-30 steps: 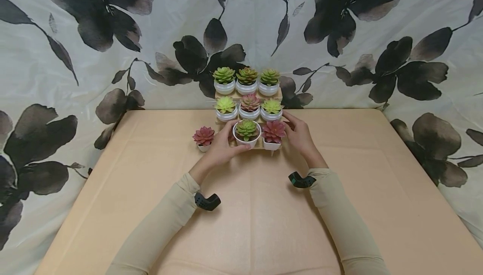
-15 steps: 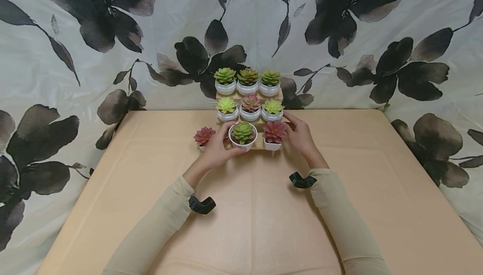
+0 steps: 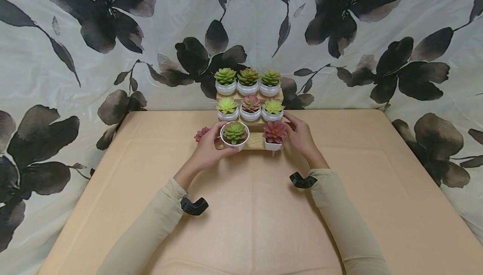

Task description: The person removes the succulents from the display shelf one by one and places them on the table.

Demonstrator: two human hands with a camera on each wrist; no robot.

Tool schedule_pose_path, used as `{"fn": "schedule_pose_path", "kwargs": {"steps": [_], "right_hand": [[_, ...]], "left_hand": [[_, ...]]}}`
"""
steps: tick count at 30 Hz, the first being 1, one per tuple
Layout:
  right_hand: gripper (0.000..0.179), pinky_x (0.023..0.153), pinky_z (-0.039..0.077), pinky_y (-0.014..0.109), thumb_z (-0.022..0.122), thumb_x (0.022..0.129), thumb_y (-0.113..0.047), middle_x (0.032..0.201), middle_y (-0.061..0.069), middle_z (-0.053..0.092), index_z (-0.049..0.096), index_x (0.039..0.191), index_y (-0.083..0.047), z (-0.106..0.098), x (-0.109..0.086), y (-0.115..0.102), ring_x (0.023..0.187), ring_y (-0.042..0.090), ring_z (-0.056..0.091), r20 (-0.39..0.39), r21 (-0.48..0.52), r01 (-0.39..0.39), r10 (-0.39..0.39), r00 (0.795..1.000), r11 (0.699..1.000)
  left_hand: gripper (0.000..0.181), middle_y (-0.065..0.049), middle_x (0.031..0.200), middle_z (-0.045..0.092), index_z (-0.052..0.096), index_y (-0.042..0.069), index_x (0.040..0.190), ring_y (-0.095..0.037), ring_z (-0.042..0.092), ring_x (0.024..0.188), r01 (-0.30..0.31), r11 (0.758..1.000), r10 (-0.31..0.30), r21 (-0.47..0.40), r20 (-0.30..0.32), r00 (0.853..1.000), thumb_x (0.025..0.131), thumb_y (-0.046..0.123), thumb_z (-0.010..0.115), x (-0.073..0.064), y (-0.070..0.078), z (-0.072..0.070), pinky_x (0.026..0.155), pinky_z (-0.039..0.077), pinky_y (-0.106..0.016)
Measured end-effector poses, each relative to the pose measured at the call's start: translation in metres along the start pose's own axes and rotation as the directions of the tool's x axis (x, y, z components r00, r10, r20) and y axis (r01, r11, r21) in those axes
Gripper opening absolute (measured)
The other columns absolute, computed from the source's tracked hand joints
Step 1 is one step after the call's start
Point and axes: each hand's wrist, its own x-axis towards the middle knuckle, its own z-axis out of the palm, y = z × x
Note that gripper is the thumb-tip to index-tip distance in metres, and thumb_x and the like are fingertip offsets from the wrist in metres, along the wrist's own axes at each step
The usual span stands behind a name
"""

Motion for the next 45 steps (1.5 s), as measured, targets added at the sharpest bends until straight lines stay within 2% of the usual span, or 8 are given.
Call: {"fn": "schedule_pose_path", "kwargs": {"steps": [14,20,29,32,36,42,45], "right_hand": [[0.047,0.103,0.050,0.044,0.048,0.099,-0.001,0.149,0.014,0.044,0.043,0.145,-0.008,0.001,0.000,0.001,0.124,0.036,0.057,0.003,-0.006,-0.018,0.018,1.000,1.000],[0.047,0.102,0.051,0.044,0.049,0.098,-0.001,0.149,0.015,0.045,0.044,0.145,-0.008,0.003,0.001,0.001,0.123,0.036,0.057,0.002,0.006,-0.014,0.014,1.000,1.000],[0.048,0.101,0.051,0.043,0.048,0.099,-0.001,0.150,0.014,0.044,0.042,0.146,-0.008,0.002,-0.001,0.000,0.124,0.036,0.057,0.009,0.009,-0.015,0.015,1.000,1.000],[0.048,0.101,0.051,0.043,0.048,0.099,-0.001,0.150,0.014,0.043,0.042,0.146,-0.008,-0.001,-0.002,0.001,0.124,0.036,0.057,0.008,0.007,-0.016,0.016,1.000,1.000],[0.047,0.102,0.051,0.044,0.048,0.099,0.000,0.149,0.015,0.044,0.043,0.145,-0.007,-0.001,-0.001,0.002,0.123,0.036,0.057,0.008,0.009,-0.014,0.014,1.000,1.000],[0.047,0.102,0.050,0.045,0.048,0.098,0.000,0.149,0.014,0.044,0.044,0.145,-0.008,-0.001,-0.001,0.000,0.124,0.036,0.056,0.012,0.015,-0.026,0.026,1.000,1.000],[0.048,0.103,0.050,0.045,0.048,0.098,0.000,0.149,0.014,0.044,0.043,0.145,-0.008,-0.001,-0.001,0.000,0.124,0.036,0.056,0.013,0.019,-0.027,0.026,1.000,0.999]], "left_hand": [[0.077,-0.012,0.133,0.056,0.040,0.012,0.139,-0.028,0.059,0.120,0.029,0.998,-0.029,-0.062,0.008,1.000,0.076,0.018,0.083,-0.002,-0.002,-0.013,0.104,0.050,-0.043],[0.075,-0.013,0.130,0.059,0.041,0.014,0.138,-0.029,0.061,0.115,0.043,0.998,-0.043,-0.056,-0.005,0.999,0.076,0.017,0.083,-0.004,-0.004,-0.021,0.099,0.053,-0.044],[0.075,-0.014,0.132,0.057,0.041,0.012,0.138,-0.031,0.060,0.117,0.025,0.994,-0.027,-0.104,-0.015,1.000,0.075,0.012,0.083,-0.006,-0.006,-0.026,0.099,0.053,-0.047],[0.075,-0.013,0.132,0.057,0.041,0.013,0.138,-0.031,0.060,0.117,0.033,0.993,-0.034,-0.117,-0.013,0.999,0.075,0.012,0.083,-0.006,-0.007,-0.027,0.097,0.054,-0.045],[0.074,-0.013,0.133,0.056,0.041,0.011,0.138,-0.029,0.059,0.119,0.057,0.993,-0.059,-0.108,-0.018,0.998,0.076,0.010,0.082,-0.009,-0.001,-0.032,0.098,0.053,-0.042],[0.073,-0.020,0.134,0.054,0.039,0.004,0.139,-0.034,0.058,0.117,0.057,0.996,-0.060,-0.072,-0.039,0.997,0.077,0.004,0.079,-0.017,0.017,-0.040,0.098,0.051,-0.051],[0.075,-0.020,0.135,0.054,0.038,0.004,0.140,-0.034,0.058,0.115,0.067,0.996,-0.070,-0.065,-0.050,0.996,0.077,0.003,0.078,-0.017,0.014,-0.043,0.096,0.051,-0.054]]}}
